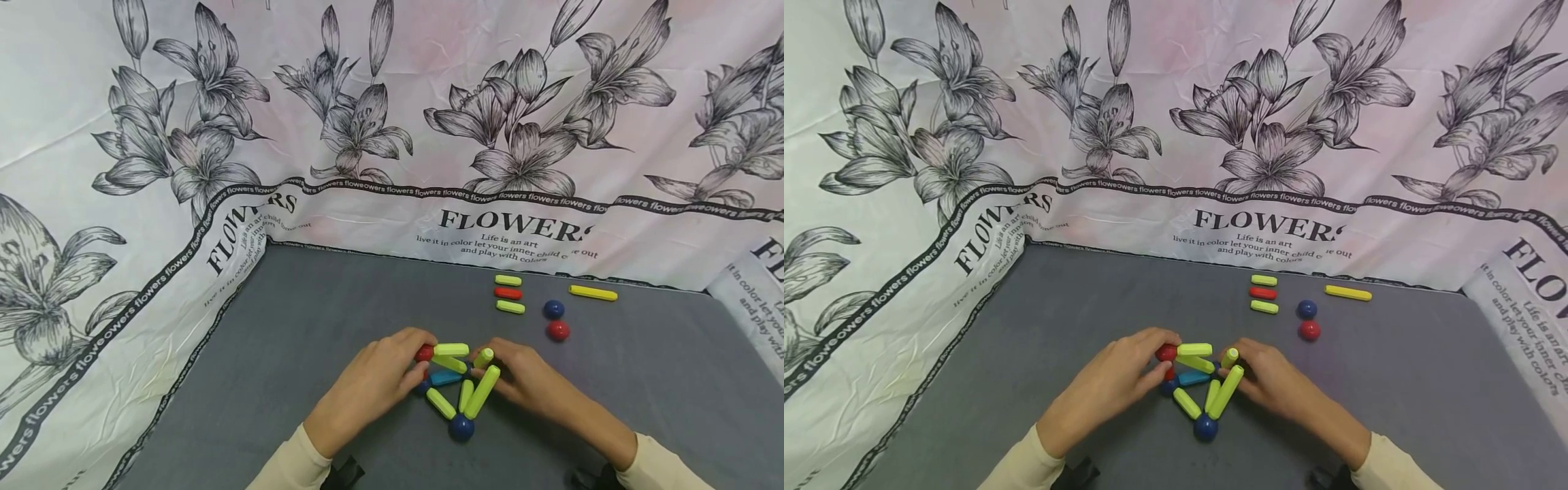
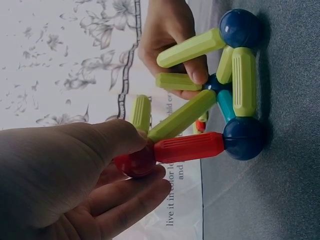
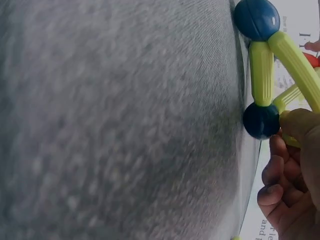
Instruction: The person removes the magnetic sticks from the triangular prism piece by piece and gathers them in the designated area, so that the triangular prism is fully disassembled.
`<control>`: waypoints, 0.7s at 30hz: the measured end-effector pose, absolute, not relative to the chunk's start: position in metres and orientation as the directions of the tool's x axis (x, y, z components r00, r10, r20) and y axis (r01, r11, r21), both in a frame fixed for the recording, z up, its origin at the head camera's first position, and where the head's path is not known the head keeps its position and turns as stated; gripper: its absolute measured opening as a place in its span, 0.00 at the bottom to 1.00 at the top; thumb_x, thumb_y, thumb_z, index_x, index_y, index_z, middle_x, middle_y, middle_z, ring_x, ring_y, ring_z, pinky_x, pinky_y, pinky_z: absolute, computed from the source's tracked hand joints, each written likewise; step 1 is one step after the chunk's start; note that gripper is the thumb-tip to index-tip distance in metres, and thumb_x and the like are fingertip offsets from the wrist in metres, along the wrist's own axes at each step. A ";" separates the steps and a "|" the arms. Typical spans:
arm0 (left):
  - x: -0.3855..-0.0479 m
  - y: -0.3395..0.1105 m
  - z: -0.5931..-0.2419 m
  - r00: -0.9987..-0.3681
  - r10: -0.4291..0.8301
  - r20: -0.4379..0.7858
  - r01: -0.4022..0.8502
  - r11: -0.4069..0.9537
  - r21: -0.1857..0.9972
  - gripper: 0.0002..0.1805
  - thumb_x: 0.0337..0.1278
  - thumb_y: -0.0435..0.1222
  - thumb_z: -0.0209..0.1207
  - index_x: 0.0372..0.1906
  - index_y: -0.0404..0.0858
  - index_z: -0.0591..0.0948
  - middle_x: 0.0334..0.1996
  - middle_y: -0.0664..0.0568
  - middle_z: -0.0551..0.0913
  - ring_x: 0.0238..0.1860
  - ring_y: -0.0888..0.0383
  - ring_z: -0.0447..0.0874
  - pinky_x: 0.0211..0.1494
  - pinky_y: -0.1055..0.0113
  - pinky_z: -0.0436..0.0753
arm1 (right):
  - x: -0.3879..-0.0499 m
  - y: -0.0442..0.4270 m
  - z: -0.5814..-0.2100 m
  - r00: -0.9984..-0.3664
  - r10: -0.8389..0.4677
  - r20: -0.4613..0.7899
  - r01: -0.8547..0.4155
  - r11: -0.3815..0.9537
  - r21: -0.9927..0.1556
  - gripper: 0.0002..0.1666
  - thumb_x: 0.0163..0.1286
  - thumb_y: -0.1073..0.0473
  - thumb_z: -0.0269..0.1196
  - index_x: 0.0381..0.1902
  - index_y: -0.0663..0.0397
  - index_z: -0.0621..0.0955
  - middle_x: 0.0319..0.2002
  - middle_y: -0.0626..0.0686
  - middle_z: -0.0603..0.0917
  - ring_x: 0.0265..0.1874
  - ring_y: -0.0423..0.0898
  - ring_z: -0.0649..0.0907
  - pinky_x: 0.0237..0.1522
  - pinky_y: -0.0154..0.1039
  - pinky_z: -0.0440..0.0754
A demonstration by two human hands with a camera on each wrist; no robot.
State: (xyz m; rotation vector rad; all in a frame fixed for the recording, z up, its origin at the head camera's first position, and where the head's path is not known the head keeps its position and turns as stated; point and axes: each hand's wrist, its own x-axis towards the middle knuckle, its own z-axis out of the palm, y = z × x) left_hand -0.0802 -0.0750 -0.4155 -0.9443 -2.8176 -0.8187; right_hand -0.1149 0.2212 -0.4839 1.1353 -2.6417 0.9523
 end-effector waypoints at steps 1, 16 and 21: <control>-0.080 -0.075 -0.416 -0.811 0.543 0.218 0.575 0.671 0.468 0.18 0.72 0.37 0.68 0.62 0.45 0.80 0.58 0.56 0.84 0.40 0.66 0.81 0.45 0.71 0.84 | -0.115 0.223 -0.483 -0.726 -0.610 0.319 -0.675 0.539 -0.505 0.14 0.70 0.62 0.74 0.49 0.45 0.84 0.44 0.37 0.84 0.41 0.33 0.82 0.43 0.36 0.86; -0.080 -0.076 -0.416 -0.820 0.533 0.207 0.559 0.673 0.484 0.17 0.72 0.38 0.67 0.61 0.45 0.81 0.57 0.57 0.84 0.39 0.66 0.80 0.44 0.72 0.83 | -0.117 0.244 -0.475 -0.832 -0.468 0.299 -0.555 0.717 -0.422 0.22 0.82 0.64 0.59 0.68 0.68 0.75 0.47 0.51 0.79 0.39 0.38 0.75 0.40 0.37 0.77; -0.080 -0.076 -0.417 -0.817 0.535 0.212 0.564 0.669 0.484 0.17 0.72 0.37 0.67 0.62 0.45 0.80 0.57 0.57 0.84 0.40 0.66 0.80 0.45 0.72 0.83 | -0.120 0.249 -0.473 -0.826 -0.414 0.382 -0.550 0.743 -0.382 0.36 0.73 0.65 0.69 0.74 0.67 0.70 0.38 0.47 0.78 0.31 0.35 0.73 0.31 0.33 0.75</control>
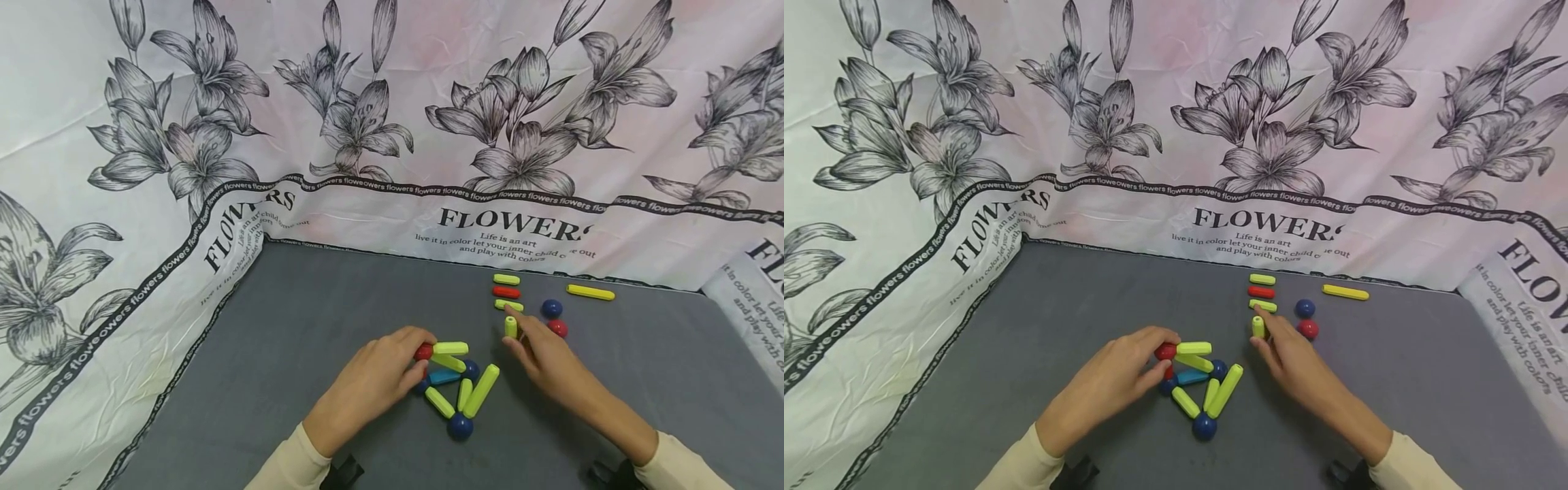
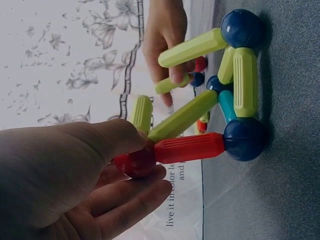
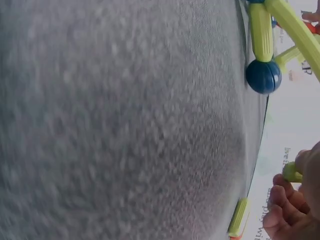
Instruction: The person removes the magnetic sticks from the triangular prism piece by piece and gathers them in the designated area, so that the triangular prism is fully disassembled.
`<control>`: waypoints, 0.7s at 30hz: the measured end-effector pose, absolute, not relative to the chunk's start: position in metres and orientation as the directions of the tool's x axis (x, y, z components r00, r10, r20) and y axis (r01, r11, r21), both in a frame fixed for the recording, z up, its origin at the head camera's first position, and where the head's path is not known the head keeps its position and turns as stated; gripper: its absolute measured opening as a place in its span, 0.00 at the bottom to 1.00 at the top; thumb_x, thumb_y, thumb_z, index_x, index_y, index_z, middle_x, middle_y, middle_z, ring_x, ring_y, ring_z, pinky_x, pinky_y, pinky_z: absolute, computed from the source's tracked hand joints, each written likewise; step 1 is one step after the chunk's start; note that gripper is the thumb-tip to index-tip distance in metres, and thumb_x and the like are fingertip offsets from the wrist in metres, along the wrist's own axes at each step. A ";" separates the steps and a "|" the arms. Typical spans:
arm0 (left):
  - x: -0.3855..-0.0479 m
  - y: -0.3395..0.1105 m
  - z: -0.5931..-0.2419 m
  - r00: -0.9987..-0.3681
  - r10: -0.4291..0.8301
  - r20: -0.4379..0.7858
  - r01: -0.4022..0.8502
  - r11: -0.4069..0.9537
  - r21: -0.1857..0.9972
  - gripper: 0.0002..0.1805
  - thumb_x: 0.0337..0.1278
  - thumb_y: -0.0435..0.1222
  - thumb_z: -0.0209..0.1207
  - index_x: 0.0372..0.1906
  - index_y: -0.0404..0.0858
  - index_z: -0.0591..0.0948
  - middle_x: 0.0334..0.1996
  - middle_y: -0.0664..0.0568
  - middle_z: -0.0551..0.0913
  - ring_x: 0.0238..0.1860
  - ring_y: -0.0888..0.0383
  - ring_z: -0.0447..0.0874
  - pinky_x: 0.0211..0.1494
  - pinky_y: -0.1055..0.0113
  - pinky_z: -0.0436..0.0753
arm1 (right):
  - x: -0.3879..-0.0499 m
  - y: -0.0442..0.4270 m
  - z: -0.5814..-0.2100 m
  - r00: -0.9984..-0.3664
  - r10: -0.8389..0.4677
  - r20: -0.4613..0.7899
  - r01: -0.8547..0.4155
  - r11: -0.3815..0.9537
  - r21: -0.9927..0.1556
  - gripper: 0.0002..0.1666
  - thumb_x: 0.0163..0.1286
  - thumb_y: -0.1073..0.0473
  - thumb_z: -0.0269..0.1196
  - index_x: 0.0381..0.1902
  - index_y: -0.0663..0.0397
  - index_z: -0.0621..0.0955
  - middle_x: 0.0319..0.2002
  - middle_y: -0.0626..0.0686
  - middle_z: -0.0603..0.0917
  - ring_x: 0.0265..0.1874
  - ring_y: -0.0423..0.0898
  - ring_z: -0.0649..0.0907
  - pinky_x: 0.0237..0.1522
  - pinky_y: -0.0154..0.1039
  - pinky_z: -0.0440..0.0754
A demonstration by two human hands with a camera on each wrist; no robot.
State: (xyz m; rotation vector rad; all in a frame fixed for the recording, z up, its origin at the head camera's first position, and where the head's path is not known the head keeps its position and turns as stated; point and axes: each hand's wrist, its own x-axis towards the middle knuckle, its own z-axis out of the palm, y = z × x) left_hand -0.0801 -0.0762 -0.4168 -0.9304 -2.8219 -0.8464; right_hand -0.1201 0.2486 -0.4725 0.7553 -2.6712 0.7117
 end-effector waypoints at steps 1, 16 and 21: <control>-0.080 -0.076 -0.417 -0.817 0.536 0.213 0.565 0.667 0.485 0.18 0.72 0.37 0.67 0.62 0.45 0.80 0.57 0.57 0.84 0.40 0.66 0.80 0.45 0.72 0.83 | -0.121 0.250 -0.472 -0.824 -0.399 0.402 -0.548 0.743 -0.385 0.34 0.71 0.66 0.71 0.71 0.66 0.72 0.38 0.47 0.79 0.30 0.35 0.73 0.30 0.33 0.75; -0.081 -0.077 -0.416 -0.817 0.540 0.203 0.563 0.670 0.484 0.17 0.72 0.37 0.67 0.62 0.44 0.81 0.57 0.56 0.84 0.38 0.66 0.80 0.44 0.72 0.83 | -0.141 0.271 -0.471 -0.825 -0.380 0.418 -0.501 0.834 -0.230 0.17 0.61 0.61 0.80 0.48 0.54 0.88 0.41 0.49 0.85 0.28 0.40 0.81 0.27 0.42 0.80; -0.081 -0.077 -0.416 -0.810 0.544 0.219 0.575 0.666 0.476 0.18 0.71 0.37 0.68 0.62 0.44 0.81 0.57 0.55 0.84 0.38 0.66 0.80 0.44 0.72 0.83 | -0.151 0.278 -0.472 -0.805 -0.399 0.438 -0.518 0.833 -0.194 0.17 0.59 0.61 0.81 0.45 0.54 0.88 0.40 0.51 0.87 0.27 0.45 0.84 0.26 0.45 0.80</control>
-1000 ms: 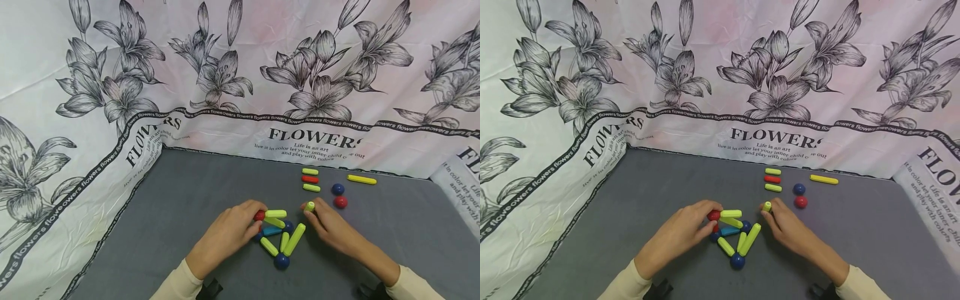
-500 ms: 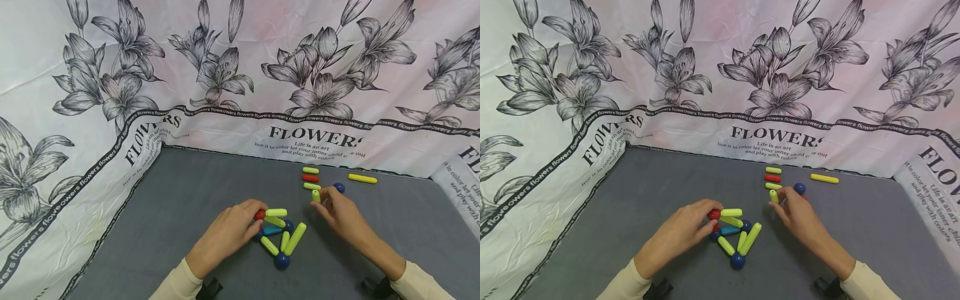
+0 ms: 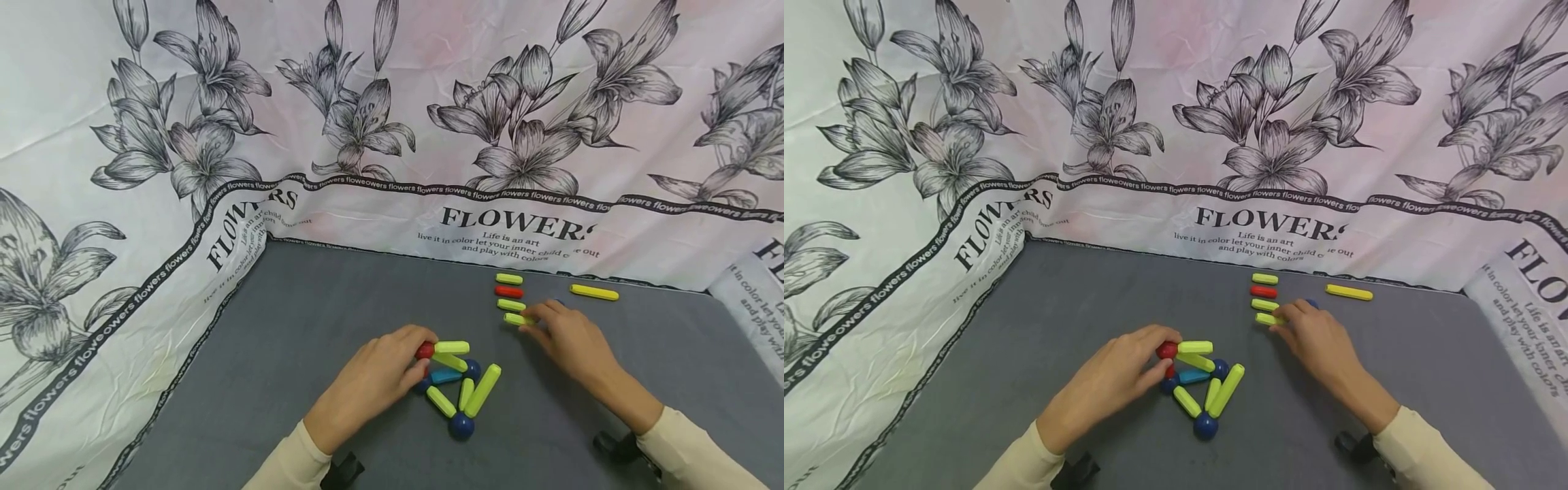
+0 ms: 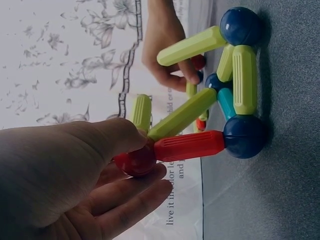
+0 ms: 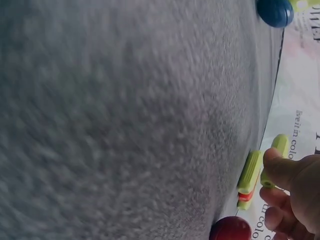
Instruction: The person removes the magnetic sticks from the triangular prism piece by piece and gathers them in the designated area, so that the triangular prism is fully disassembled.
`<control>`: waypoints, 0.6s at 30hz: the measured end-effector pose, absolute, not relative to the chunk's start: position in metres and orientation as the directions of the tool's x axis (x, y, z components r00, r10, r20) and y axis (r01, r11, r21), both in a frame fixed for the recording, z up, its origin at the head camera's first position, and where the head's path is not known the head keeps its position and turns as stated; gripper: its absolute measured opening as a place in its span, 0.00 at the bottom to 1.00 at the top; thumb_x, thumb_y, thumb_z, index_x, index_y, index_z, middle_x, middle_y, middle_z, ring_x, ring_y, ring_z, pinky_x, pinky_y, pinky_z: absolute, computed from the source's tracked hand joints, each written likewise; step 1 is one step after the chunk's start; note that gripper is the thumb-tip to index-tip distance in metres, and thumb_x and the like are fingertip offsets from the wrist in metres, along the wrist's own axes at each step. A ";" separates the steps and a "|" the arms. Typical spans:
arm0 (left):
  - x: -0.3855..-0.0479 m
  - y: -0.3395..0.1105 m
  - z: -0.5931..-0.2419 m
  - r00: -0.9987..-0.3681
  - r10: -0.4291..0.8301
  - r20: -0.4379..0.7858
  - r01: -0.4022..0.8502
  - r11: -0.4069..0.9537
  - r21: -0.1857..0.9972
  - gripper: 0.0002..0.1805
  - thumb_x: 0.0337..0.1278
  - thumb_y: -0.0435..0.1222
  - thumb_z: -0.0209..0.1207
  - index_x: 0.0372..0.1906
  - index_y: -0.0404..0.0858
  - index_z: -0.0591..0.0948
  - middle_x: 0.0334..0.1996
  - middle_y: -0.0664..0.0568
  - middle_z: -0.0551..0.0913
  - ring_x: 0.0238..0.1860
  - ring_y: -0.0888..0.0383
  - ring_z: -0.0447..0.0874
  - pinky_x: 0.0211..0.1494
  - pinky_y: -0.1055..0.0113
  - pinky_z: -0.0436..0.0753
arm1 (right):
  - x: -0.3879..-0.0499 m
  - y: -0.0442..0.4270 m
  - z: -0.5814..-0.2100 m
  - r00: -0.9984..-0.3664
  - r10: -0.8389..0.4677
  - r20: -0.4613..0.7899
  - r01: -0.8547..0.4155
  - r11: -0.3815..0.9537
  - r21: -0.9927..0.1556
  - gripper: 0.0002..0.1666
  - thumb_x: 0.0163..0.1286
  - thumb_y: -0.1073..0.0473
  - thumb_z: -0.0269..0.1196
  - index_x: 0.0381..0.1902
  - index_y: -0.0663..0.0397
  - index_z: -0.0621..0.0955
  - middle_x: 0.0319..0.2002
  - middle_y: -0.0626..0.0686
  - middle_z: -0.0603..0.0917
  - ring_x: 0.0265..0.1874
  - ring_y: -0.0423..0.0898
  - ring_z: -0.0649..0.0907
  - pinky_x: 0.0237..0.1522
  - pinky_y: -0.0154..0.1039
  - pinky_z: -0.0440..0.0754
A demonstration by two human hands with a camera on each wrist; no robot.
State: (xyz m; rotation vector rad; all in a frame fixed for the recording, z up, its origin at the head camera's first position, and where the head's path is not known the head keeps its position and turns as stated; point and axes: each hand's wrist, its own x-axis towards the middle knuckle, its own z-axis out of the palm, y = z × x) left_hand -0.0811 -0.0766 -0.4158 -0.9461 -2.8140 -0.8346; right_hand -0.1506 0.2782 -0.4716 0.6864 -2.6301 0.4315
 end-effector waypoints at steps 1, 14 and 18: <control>-0.081 -0.076 -0.416 -0.810 0.544 0.219 0.575 0.665 0.476 0.18 0.71 0.37 0.68 0.61 0.44 0.81 0.57 0.55 0.84 0.38 0.66 0.80 0.44 0.72 0.83 | -0.152 0.279 -0.472 -0.806 -0.398 0.438 -0.517 0.834 -0.195 0.16 0.59 0.61 0.81 0.45 0.54 0.88 0.40 0.51 0.88 0.27 0.45 0.85 0.26 0.46 0.80; -0.081 -0.076 -0.417 -0.825 0.531 0.192 0.550 0.677 0.490 0.22 0.72 0.38 0.67 0.67 0.41 0.78 0.61 0.53 0.83 0.42 0.64 0.82 0.48 0.70 0.85 | -0.164 0.279 -0.477 -0.827 -0.413 0.383 -0.505 0.844 -0.181 0.15 0.61 0.58 0.80 0.44 0.54 0.88 0.39 0.51 0.89 0.29 0.49 0.87 0.32 0.53 0.84; -0.082 -0.076 -0.417 -0.828 0.532 0.177 0.540 0.672 0.506 0.24 0.72 0.37 0.68 0.67 0.39 0.78 0.61 0.51 0.83 0.44 0.64 0.83 0.51 0.69 0.86 | -0.166 0.276 -0.478 -0.836 -0.414 0.362 -0.496 0.851 -0.173 0.15 0.63 0.57 0.79 0.45 0.54 0.88 0.40 0.52 0.89 0.30 0.51 0.87 0.34 0.55 0.84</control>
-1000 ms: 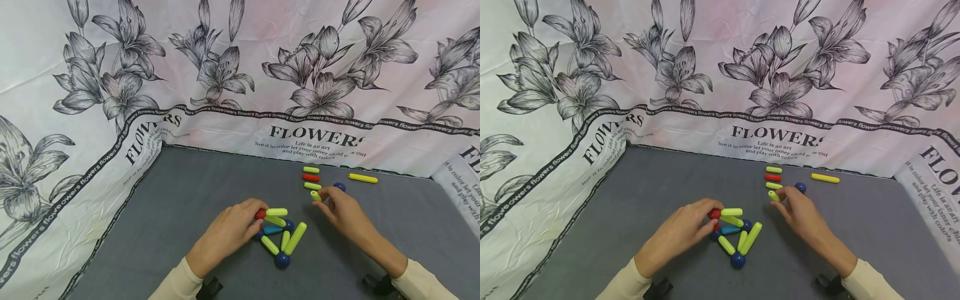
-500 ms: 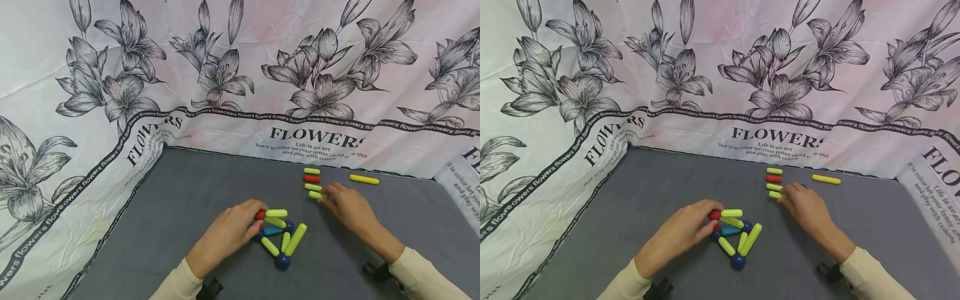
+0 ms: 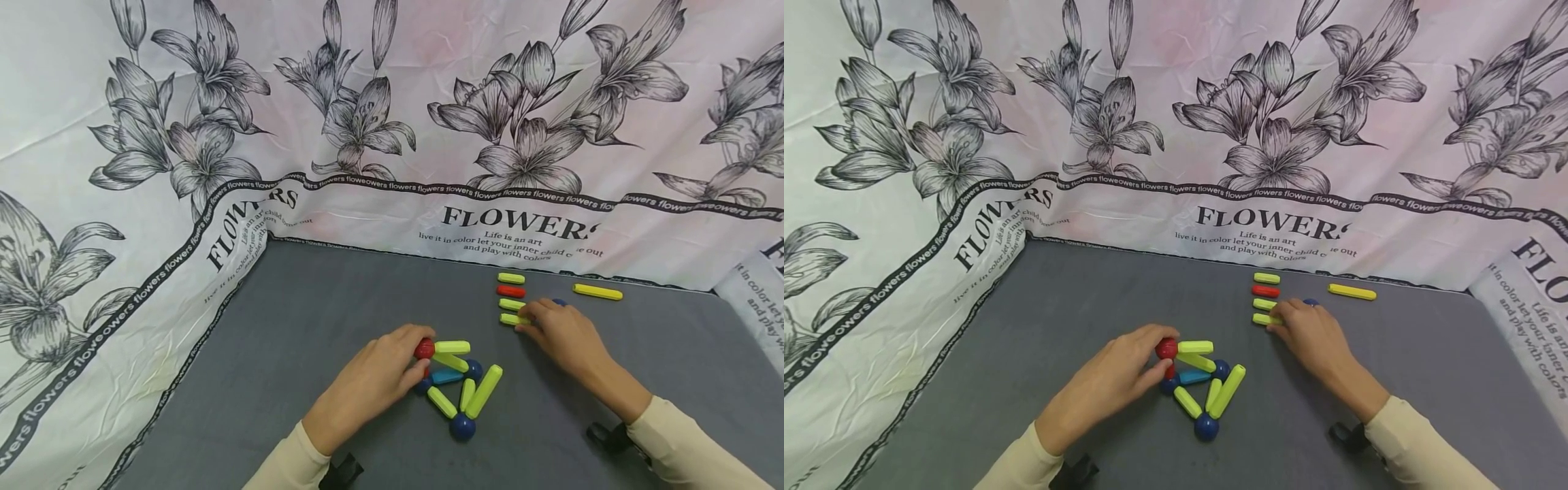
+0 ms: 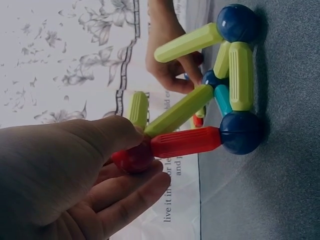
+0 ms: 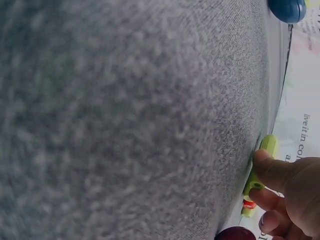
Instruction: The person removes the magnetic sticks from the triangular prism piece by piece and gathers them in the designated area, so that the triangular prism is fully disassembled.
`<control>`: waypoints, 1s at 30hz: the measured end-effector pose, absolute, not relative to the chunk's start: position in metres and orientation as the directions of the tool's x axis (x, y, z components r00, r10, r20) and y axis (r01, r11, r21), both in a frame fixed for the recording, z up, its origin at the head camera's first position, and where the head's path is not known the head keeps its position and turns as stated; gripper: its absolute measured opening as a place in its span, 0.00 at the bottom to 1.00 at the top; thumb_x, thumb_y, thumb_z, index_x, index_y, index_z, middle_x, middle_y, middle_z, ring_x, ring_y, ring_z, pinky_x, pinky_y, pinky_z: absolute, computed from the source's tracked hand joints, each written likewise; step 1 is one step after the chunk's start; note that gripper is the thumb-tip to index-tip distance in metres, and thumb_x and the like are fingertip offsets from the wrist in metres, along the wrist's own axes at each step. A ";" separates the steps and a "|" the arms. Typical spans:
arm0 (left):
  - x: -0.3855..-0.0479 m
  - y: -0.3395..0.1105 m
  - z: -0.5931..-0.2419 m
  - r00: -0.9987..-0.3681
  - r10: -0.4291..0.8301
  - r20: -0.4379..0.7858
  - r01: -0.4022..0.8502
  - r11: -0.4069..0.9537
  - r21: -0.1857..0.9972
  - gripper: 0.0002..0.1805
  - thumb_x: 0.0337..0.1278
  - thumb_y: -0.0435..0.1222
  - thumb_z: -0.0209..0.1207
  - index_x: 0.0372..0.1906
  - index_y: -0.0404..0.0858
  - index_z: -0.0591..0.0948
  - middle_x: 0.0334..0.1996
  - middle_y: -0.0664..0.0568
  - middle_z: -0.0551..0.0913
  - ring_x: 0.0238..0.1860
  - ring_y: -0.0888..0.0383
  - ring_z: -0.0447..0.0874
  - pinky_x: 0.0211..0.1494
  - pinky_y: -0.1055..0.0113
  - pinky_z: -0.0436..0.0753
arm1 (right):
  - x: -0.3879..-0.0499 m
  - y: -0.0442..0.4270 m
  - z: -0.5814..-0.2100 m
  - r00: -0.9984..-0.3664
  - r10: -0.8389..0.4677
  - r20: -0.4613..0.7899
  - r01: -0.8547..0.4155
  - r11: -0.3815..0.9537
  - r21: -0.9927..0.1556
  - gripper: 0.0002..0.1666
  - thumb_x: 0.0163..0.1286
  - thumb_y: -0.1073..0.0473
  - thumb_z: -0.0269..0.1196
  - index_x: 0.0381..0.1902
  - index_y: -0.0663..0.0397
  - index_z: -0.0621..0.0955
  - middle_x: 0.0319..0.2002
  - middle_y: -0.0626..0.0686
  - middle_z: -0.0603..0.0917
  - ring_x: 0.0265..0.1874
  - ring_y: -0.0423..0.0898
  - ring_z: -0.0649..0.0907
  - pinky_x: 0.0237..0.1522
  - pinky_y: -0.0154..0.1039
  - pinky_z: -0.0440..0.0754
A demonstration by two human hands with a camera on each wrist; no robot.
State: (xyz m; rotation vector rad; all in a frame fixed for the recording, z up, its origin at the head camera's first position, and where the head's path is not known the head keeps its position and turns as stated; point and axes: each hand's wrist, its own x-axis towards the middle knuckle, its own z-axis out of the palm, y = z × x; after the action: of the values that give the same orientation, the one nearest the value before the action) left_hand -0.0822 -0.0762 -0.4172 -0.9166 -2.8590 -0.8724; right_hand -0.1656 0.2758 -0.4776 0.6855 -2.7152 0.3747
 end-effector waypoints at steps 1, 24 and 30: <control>-0.082 -0.076 -0.417 -0.828 0.533 0.176 0.540 0.670 0.510 0.23 0.71 0.37 0.68 0.67 0.39 0.78 0.61 0.51 0.83 0.44 0.64 0.83 0.51 0.70 0.86 | -0.166 0.275 -0.478 -0.836 -0.414 0.360 -0.495 0.852 -0.169 0.15 0.63 0.57 0.79 0.45 0.54 0.88 0.40 0.52 0.89 0.30 0.51 0.87 0.35 0.55 0.84; -0.082 -0.079 -0.417 -0.821 0.537 0.195 0.554 0.665 0.501 0.22 0.72 0.38 0.67 0.66 0.41 0.80 0.59 0.53 0.84 0.45 0.64 0.83 0.51 0.69 0.85 | -0.166 0.276 -0.478 -0.838 -0.418 0.349 -0.483 0.867 -0.120 0.15 0.65 0.55 0.78 0.47 0.54 0.89 0.40 0.52 0.87 0.31 0.50 0.83 0.36 0.53 0.78; -0.082 -0.079 -0.417 -0.821 0.539 0.189 0.552 0.664 0.504 0.21 0.72 0.38 0.67 0.66 0.41 0.80 0.58 0.53 0.84 0.44 0.64 0.83 0.50 0.69 0.85 | -0.161 0.273 -0.473 -0.835 -0.423 0.352 -0.489 0.864 -0.124 0.16 0.63 0.57 0.79 0.48 0.54 0.89 0.43 0.53 0.87 0.31 0.49 0.83 0.35 0.53 0.78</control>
State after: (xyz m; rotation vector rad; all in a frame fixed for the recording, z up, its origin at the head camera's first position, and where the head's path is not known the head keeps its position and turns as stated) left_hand -0.0820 -0.0791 -0.4173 -0.9328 -2.8448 -0.8732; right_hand -0.1613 0.2733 -0.4733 0.6843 -2.7227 0.2996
